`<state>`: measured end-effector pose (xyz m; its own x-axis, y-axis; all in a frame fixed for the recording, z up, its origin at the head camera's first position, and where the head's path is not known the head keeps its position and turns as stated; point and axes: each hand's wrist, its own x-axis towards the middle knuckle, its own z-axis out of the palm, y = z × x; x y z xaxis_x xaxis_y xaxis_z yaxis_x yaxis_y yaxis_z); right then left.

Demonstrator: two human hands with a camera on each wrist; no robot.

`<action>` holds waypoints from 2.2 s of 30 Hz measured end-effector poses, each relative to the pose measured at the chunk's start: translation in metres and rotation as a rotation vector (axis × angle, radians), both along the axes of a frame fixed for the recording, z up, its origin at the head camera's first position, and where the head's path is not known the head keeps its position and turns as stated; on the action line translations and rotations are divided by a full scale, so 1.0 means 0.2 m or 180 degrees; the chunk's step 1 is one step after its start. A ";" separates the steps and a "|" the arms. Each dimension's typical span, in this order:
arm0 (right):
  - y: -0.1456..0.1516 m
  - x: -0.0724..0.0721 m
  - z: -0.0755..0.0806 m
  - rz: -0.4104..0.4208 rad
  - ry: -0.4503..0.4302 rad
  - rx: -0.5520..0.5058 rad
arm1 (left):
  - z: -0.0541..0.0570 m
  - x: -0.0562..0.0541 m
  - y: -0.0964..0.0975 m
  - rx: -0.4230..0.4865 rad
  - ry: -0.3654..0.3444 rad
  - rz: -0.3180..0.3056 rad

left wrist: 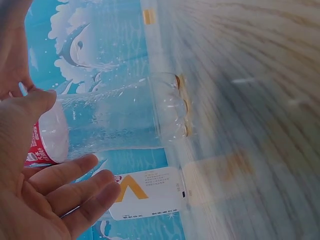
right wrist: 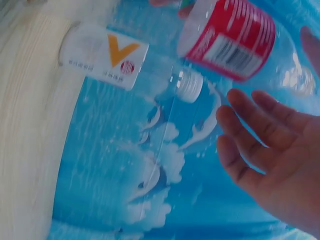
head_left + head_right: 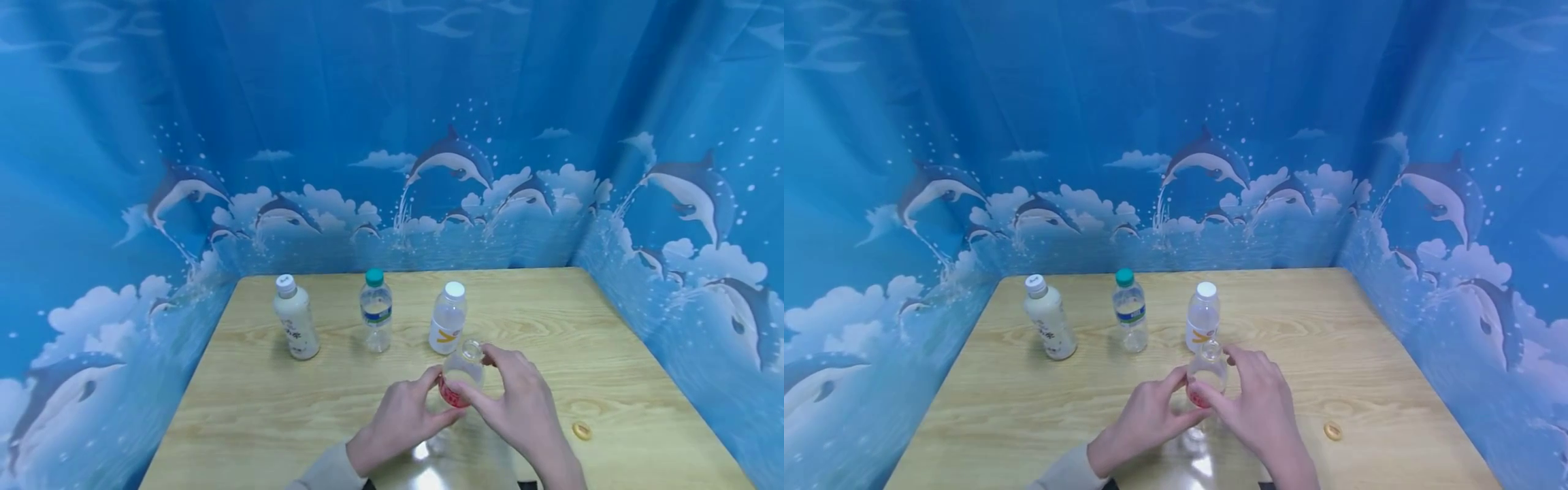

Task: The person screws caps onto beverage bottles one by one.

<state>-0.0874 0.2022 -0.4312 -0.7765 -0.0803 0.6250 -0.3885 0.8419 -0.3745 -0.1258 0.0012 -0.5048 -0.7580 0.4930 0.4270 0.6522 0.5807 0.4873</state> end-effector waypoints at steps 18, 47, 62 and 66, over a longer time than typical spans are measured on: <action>0.70 0.08 -0.15 -0.0890 -0.1937 0.0158 | -0.01 -0.01 0.00 0.0037 -0.0153 -0.0006; 0.92 0.08 -0.42 -0.0925 -0.2686 0.0309 | -0.02 -0.01 0.00 0.0139 -0.0203 -0.0103; 0.91 0.08 -0.44 -0.0801 -0.2607 0.0407 | -0.01 0.00 0.00 0.0095 -0.0266 -0.0081; 0.91 0.08 -0.44 -0.0823 -0.2553 0.0424 | -0.01 0.00 0.00 0.0087 -0.0293 -0.0072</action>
